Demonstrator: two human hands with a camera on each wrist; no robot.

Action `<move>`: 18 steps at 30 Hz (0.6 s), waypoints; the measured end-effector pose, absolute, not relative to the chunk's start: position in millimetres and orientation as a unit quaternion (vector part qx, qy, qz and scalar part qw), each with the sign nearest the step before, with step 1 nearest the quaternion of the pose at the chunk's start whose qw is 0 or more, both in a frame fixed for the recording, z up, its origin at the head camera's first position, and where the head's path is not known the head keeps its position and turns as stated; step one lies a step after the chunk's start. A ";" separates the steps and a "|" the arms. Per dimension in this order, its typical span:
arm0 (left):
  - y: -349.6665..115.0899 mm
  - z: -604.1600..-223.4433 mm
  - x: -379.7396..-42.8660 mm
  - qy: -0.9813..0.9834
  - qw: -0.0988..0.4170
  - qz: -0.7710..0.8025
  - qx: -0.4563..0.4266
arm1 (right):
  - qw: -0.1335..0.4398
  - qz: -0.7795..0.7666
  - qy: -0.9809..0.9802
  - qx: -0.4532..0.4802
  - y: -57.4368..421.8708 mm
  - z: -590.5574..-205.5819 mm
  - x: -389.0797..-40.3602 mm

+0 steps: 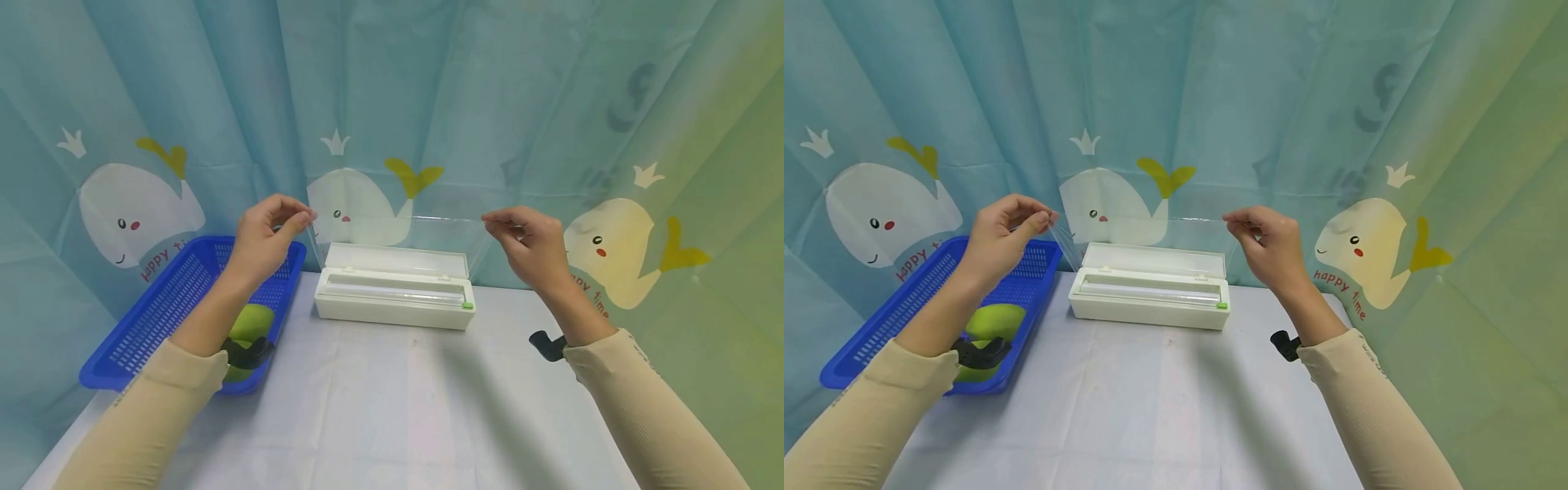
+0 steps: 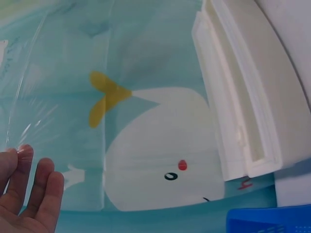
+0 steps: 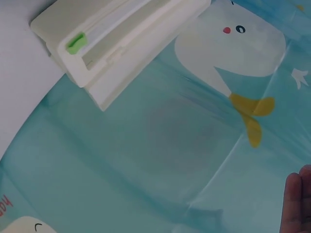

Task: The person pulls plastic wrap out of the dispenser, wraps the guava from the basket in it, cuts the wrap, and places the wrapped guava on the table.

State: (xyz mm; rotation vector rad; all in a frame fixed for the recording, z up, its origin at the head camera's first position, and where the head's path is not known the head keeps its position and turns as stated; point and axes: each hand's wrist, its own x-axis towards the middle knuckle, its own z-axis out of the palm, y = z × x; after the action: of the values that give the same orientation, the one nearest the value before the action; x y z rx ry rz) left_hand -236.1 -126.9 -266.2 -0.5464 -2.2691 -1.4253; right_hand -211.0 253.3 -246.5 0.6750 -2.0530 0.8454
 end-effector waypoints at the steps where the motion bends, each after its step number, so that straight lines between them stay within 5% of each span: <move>1: -126.9 -265.6 -235.5 -0.812 0.203 -0.511 -0.196 | 0.399 0.334 -0.812 0.266 255.7 -248.1 -213.4; 18: -128.9 -255.3 -227.5 -0.805 0.215 -0.516 -0.199 | 0.402 0.337 -0.806 0.273 263.8 -244.1 -218.1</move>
State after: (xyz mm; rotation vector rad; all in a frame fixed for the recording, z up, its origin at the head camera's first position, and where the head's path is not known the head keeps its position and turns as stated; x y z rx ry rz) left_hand -227.5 -128.9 -255.3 -0.5518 -2.2319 -1.4318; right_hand -218.1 263.8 -244.1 0.6899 -2.0368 0.8523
